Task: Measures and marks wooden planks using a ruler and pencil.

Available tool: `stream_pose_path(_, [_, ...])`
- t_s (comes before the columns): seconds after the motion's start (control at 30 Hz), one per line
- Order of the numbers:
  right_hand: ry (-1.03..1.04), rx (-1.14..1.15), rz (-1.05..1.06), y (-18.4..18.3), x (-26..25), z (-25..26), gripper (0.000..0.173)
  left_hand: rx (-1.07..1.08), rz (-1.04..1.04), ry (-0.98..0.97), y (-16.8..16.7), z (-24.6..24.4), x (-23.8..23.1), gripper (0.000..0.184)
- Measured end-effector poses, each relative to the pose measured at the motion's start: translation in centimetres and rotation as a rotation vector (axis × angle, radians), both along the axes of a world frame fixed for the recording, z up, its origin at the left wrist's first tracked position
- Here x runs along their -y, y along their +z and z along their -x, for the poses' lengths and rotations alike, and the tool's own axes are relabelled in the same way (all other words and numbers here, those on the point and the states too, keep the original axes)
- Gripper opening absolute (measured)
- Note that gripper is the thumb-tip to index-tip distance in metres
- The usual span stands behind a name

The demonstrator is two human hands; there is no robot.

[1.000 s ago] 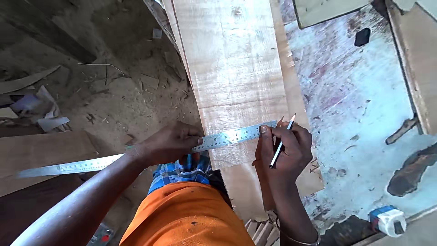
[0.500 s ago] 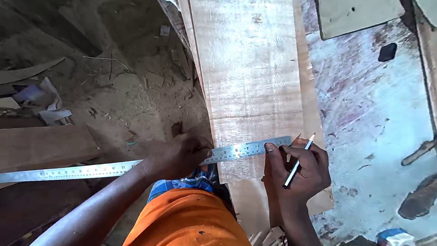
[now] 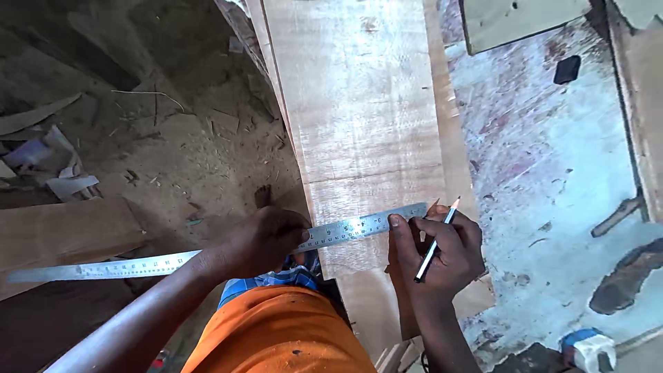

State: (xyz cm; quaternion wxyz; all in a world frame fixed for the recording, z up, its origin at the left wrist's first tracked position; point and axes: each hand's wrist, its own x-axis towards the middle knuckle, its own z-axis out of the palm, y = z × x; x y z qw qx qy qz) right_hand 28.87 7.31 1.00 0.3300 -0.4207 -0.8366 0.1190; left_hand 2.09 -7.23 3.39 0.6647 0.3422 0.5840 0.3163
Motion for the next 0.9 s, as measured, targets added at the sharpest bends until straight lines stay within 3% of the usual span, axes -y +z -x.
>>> stream_pose_path(0.3, [-0.014, 0.004, 0.038, 0.13, -0.04, -0.05, 0.031, 0.006, -0.054, -0.002, -0.02, -0.06, 0.13, 0.021])
stream_pose_path(0.9, [0.019, 0.02, 0.029, 0.19, -0.13, -0.18, 0.029, 0.052, 0.03, -0.002, 0.29, -0.12, -0.32, 0.023])
